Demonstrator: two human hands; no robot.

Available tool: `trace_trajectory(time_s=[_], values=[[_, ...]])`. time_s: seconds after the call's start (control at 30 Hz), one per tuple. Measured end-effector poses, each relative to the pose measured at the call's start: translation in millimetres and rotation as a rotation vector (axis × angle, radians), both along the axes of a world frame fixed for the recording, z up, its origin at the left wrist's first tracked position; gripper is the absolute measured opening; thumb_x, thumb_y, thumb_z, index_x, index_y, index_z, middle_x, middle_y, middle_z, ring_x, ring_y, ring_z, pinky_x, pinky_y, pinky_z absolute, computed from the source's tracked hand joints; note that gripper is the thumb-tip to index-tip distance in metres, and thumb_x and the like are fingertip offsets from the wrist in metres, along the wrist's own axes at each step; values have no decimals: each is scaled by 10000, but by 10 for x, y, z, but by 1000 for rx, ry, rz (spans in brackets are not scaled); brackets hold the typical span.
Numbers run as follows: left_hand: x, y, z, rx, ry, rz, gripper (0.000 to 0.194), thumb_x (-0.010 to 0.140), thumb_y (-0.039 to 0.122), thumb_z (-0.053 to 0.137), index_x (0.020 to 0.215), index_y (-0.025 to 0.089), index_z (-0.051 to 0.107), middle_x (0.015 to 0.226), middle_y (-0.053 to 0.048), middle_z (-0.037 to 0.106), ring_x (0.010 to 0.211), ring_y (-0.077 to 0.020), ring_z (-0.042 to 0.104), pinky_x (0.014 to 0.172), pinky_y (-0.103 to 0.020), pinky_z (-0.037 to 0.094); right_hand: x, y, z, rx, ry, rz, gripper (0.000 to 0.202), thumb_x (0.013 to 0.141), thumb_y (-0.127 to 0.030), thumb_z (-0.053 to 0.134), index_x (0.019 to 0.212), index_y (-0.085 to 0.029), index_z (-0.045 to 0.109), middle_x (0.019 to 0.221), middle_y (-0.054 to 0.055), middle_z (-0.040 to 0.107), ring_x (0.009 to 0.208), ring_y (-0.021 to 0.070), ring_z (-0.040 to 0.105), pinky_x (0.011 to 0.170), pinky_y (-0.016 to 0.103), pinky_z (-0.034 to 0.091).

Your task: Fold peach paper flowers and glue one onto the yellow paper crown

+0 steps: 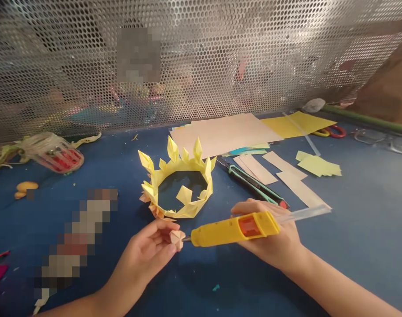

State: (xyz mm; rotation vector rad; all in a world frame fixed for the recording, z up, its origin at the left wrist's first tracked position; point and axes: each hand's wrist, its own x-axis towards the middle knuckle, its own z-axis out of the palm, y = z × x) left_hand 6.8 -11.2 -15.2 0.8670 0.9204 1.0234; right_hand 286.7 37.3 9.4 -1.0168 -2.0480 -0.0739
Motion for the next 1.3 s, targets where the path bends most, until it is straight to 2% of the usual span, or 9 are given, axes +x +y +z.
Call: trace_trajectory(time_s=[0.17, 0.33, 0.5, 0.67, 1.1, 1.3], values=[[4, 4, 5, 1, -8, -5, 345, 893, 461, 917, 1101, 214, 797, 1016, -56, 803, 983, -198, 749, 953, -307, 606, 1, 17, 3, -18, -31, 6, 114, 916, -292, 679, 972, -356, 602, 679, -111, 753, 419, 163, 683, 469, 294, 539], [2, 4, 9, -15, -27, -1, 348, 885, 450, 924, 1107, 213, 799, 998, -50, 794, 970, -193, 742, 945, -303, 604, -8, 22, 11, -4, -62, 20, 72, 980, -332, 618, 964, -344, 549, 655, -111, 723, 420, 151, 685, 455, 271, 531], [-12, -3, 26, -14, -41, -14, 313, 899, 430, 915, 1102, 221, 802, 978, -32, 784, 931, -163, 718, 909, -268, 588, 3, -7, 39, 14, -112, 18, 53, 1007, -311, 574, 983, -346, 542, 652, -95, 726, 417, 164, 685, 443, 282, 527], [-14, -3, 34, -15, -48, -16, 312, 895, 427, 917, 1097, 219, 802, 986, -35, 775, 933, -167, 709, 903, -274, 583, 15, -8, 63, 23, -140, 21, 69, 1029, -355, 561, 970, -355, 524, 620, -100, 706, 386, 178, 660, 425, 307, 514], [-23, 2, 55, -32, -31, -32, 333, 896, 434, 922, 1108, 216, 785, 989, -31, 754, 956, -172, 695, 933, -300, 570, 103, -28, 29, 44, -161, 8, 76, 1066, -358, 579, 996, -327, 574, 673, -77, 745, 449, 166, 697, 514, 296, 562], [-12, 23, 35, -31, -38, -27, 330, 895, 436, 923, 1105, 218, 789, 981, -28, 751, 948, -168, 694, 932, -299, 568, 154, -36, -27, 35, -159, 29, 152, 1108, -450, 531, 1047, -326, 593, 730, -46, 769, 490, 175, 715, 546, 303, 579]])
